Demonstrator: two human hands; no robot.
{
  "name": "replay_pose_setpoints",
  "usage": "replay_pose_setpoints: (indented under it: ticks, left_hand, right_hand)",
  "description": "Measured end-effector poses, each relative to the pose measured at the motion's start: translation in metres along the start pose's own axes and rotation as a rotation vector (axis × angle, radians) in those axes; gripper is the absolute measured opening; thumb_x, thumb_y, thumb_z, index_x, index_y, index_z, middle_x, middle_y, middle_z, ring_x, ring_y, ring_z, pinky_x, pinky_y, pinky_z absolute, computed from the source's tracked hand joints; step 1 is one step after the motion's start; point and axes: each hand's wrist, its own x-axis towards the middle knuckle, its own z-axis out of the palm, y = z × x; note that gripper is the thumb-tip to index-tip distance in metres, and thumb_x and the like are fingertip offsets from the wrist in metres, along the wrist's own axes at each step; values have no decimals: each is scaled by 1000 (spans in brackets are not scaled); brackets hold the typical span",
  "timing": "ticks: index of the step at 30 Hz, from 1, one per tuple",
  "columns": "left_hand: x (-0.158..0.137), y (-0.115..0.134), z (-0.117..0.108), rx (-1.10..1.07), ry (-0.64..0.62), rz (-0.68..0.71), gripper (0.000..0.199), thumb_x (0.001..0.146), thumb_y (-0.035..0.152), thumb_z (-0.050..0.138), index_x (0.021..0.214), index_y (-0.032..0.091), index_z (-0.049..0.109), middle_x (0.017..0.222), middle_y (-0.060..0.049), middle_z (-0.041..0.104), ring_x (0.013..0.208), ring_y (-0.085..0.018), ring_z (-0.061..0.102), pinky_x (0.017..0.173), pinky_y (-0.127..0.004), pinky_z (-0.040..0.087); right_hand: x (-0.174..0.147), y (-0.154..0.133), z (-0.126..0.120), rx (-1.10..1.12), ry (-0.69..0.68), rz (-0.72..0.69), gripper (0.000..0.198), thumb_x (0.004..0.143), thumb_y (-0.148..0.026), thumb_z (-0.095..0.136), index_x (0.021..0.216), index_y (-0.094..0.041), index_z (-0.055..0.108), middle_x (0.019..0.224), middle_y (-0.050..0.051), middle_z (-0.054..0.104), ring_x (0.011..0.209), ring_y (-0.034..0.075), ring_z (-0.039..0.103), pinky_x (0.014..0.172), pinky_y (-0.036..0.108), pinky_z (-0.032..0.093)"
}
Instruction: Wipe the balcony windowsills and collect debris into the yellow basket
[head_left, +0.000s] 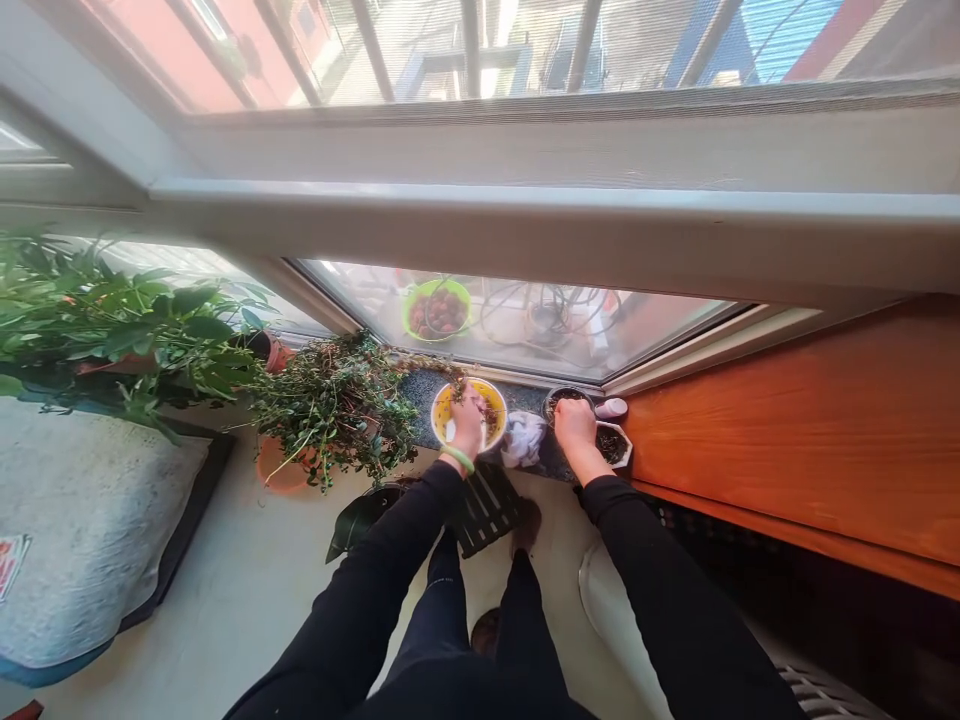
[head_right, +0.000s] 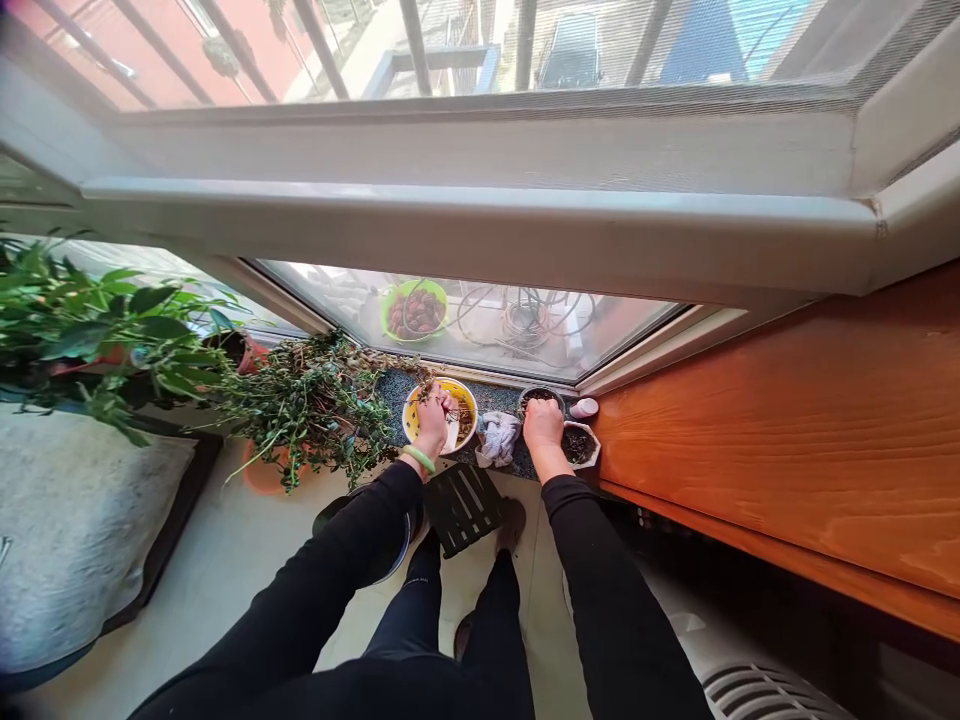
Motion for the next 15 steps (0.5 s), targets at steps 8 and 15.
replay_pose_setpoints:
  ticks: [8, 15]
  left_hand:
    - [10, 19, -10, -46, -35, 40, 45, 95, 35, 61, 60, 22, 37, 55, 7, 35, 49, -7, 33, 50, -22, 31]
    - [15, 27, -15, -19, -33, 141, 40, 92, 32, 65, 62, 21, 39, 56, 7, 38, 51, -8, 40, 53, -22, 36]
  right_hand:
    - [3, 0, -7, -24, -36, 61, 26, 95, -12, 46, 95, -11, 72, 99, 16, 72, 100, 26, 54, 77, 33, 35]
    - [9, 6, -12, -35, -64, 145, 29, 94, -9, 44, 98, -11, 72, 100, 16, 72, 104, 27, 55, 75, 32, 35]
